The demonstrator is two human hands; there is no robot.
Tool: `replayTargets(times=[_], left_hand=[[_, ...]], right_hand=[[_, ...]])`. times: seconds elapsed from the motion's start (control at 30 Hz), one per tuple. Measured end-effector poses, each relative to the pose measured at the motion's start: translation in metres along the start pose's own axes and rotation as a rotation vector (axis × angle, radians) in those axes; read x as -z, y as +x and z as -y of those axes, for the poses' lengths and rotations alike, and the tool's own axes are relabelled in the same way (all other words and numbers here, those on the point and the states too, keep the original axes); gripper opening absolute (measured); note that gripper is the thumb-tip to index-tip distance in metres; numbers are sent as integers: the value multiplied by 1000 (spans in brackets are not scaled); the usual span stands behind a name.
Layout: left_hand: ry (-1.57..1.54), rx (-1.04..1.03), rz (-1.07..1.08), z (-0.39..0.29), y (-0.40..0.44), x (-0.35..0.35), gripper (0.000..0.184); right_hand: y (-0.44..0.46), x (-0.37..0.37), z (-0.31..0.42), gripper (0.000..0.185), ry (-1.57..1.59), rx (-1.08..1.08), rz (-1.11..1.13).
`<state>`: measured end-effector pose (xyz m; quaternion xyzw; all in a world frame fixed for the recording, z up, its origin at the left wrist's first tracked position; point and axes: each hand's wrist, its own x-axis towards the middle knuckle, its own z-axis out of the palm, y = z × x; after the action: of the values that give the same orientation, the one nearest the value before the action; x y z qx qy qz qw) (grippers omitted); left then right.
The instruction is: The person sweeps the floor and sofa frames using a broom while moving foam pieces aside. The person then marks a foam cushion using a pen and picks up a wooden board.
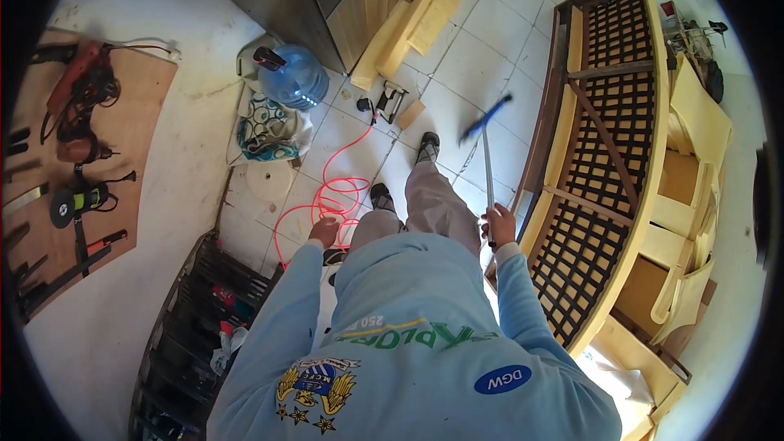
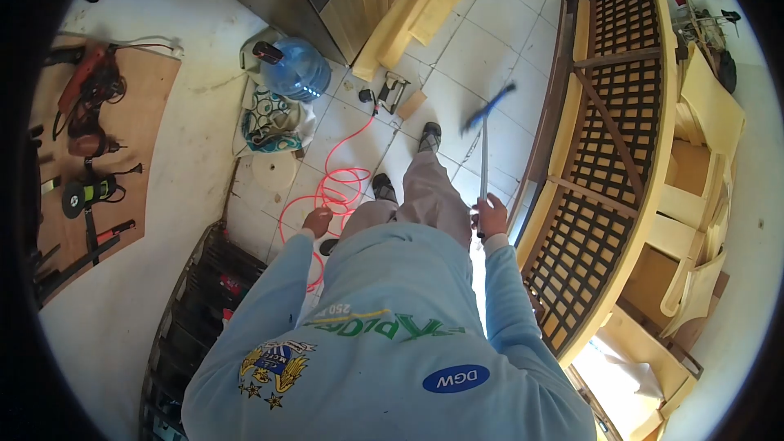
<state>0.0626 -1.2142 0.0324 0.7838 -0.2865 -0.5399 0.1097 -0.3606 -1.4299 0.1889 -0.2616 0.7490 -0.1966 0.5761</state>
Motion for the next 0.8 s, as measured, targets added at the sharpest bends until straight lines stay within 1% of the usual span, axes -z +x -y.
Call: replayTargets(times=[0.03,0.17,0.2,0.23,0.3,0.4,0.43,0.47,0.5,0.6,0.63,0.67,0.73,0.77,0.8], left_hand=[[11,-14,8,-23,15,-5,44],[140,-97,-33,-138,63,-23,50],[195,-203,-73,-142,96,-42,56],[172,-206,-92,-170,117,-51,61],[272,-366,-199,-204,176,-86,72],[528,-289,-207,-254,292,-143,82],[534,-300,-211,-263,331,-163,84],[540,-311,-215,-267,372,-181,86],[583,-299,-199,-262,406,-203,89],[678,-342,-331,-251,507,-256,92],[684,-384,-387,-246,539,-269,93],[665,-362,-426,-242,571,-281,93],[634,-329,-505,-229,630,-299,92],[617,-313,-490,-203,658,-310,93],[624,-347,-495,-199,668,-313,93]], right_hand=[[5,-5,12,49,32,30,7],[49,-29,34,56,0,138,15],[64,-33,31,56,-54,186,27],[77,-41,30,56,-68,198,5],[104,-49,28,57,-83,183,-27],[166,-41,-9,58,-93,182,-5],[183,-37,-20,57,-102,197,14],[199,-34,-29,56,-110,211,33],[207,-36,-32,56,-111,163,7],[233,-38,-21,57,-178,62,-24],[239,-39,-17,57,-158,45,-2],[246,-39,-17,56,-138,28,20],[255,-35,-32,54,-153,55,-23],[256,-43,-30,62,-154,51,-114],[255,-51,-29,72,-156,48,-205]])
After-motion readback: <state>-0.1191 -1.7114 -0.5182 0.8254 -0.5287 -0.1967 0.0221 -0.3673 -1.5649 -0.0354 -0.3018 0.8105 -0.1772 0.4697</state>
